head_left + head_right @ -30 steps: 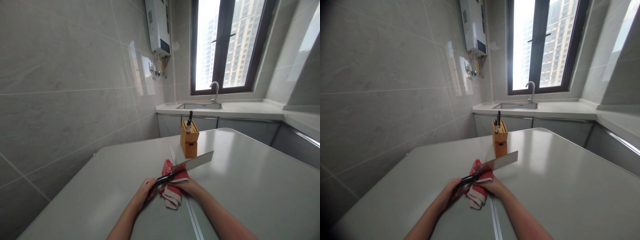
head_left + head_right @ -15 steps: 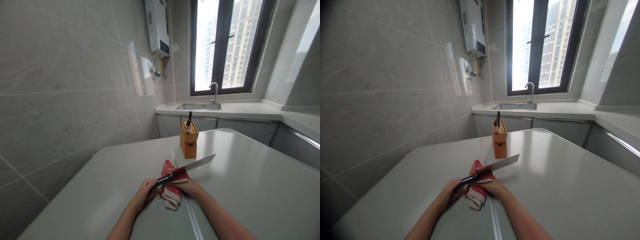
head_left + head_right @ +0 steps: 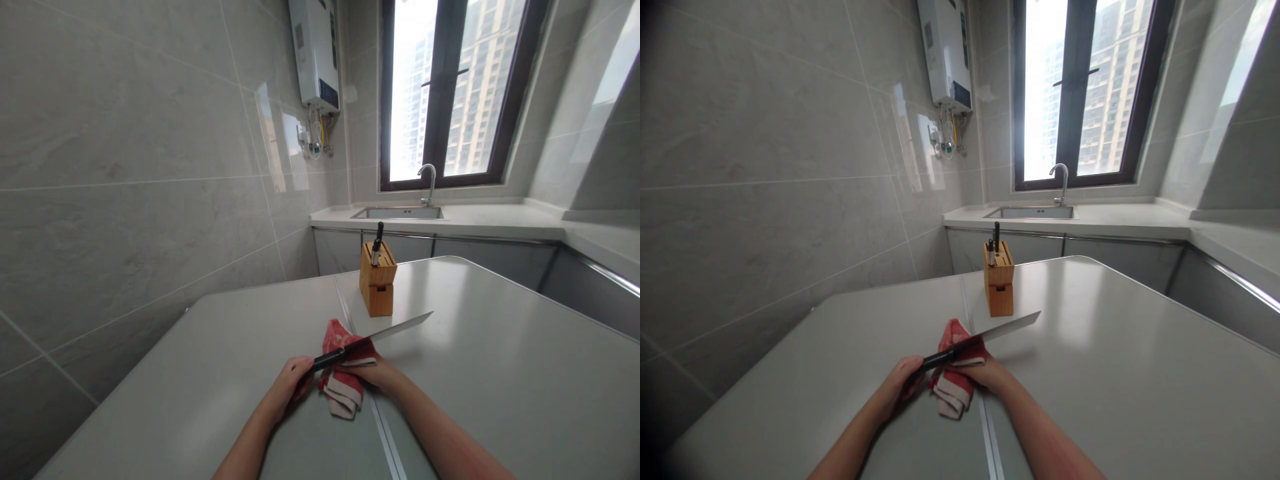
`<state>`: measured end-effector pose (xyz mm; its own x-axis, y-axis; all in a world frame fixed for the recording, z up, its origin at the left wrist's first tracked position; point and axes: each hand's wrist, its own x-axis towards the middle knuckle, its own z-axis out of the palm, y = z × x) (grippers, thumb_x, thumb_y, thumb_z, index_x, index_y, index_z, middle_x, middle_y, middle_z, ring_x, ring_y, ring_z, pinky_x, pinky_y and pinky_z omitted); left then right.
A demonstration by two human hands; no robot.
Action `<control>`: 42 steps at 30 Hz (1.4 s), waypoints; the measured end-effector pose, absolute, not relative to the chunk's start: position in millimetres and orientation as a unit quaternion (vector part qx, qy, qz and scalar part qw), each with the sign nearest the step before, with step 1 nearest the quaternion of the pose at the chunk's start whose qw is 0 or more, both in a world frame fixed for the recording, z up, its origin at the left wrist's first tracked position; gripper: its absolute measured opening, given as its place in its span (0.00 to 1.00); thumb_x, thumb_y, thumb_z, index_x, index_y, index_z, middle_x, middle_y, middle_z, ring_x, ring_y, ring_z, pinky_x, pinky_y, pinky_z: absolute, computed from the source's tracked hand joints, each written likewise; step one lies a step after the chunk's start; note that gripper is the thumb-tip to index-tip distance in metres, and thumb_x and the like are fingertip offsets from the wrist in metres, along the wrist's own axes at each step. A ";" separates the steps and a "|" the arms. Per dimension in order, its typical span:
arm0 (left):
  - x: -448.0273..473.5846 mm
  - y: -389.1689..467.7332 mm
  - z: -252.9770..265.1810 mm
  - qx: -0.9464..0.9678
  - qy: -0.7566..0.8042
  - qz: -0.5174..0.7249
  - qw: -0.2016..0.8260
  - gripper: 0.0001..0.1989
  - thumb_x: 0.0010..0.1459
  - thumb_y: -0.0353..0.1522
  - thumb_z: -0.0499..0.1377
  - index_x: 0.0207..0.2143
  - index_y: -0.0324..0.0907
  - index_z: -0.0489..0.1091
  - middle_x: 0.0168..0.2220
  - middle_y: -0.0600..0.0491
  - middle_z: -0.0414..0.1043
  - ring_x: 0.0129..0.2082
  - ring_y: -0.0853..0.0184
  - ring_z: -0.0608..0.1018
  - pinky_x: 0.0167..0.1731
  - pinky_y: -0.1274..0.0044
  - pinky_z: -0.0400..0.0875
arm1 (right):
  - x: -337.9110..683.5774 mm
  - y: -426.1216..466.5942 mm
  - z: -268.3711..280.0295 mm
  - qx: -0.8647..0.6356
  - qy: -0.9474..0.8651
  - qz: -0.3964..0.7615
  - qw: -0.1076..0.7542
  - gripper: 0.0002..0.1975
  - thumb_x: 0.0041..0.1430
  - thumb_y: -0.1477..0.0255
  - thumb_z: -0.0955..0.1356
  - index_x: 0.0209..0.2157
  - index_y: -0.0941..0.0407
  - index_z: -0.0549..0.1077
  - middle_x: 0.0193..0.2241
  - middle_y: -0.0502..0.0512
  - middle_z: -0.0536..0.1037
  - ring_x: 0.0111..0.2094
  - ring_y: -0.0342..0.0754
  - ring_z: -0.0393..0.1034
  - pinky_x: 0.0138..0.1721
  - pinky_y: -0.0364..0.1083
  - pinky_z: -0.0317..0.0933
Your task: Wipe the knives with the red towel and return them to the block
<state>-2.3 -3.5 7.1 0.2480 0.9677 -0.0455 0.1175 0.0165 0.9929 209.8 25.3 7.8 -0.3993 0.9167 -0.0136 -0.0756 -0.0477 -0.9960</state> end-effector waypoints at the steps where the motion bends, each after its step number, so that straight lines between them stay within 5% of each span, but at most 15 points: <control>1: -2.3 -3.6 7.1 0.580 0.469 0.396 0.536 0.24 0.56 0.48 0.51 0.18 0.40 0.58 0.13 0.61 0.52 0.12 0.77 0.53 0.12 0.81 0.42 | 209.9 26.3 5.7 -0.375 -0.559 0.622 0.401 0.24 0.35 0.62 0.77 0.36 0.57 0.75 0.40 0.56 0.78 0.45 0.56 0.70 0.52 0.57 0.61; 21: -1.3 -4.0 9.3 0.587 0.474 0.392 0.527 0.24 0.55 0.49 0.52 0.18 0.40 0.57 0.15 0.61 0.50 0.15 0.76 0.53 0.15 0.80 0.42 | 206.6 23.0 11.6 -0.366 -0.527 0.645 0.415 0.22 0.31 0.63 0.78 0.31 0.58 0.76 0.35 0.55 0.79 0.41 0.55 0.71 0.50 0.56 0.63; 42: -1.8 -4.1 9.4 0.602 0.470 0.387 0.517 0.24 0.55 0.49 0.51 0.19 0.41 0.56 0.15 0.62 0.50 0.15 0.76 0.53 0.16 0.80 0.44 | 210.9 31.3 -7.2 -0.414 -0.542 0.624 0.381 0.26 0.33 0.59 0.76 0.36 0.57 0.76 0.40 0.56 0.78 0.45 0.56 0.70 0.52 0.57 0.61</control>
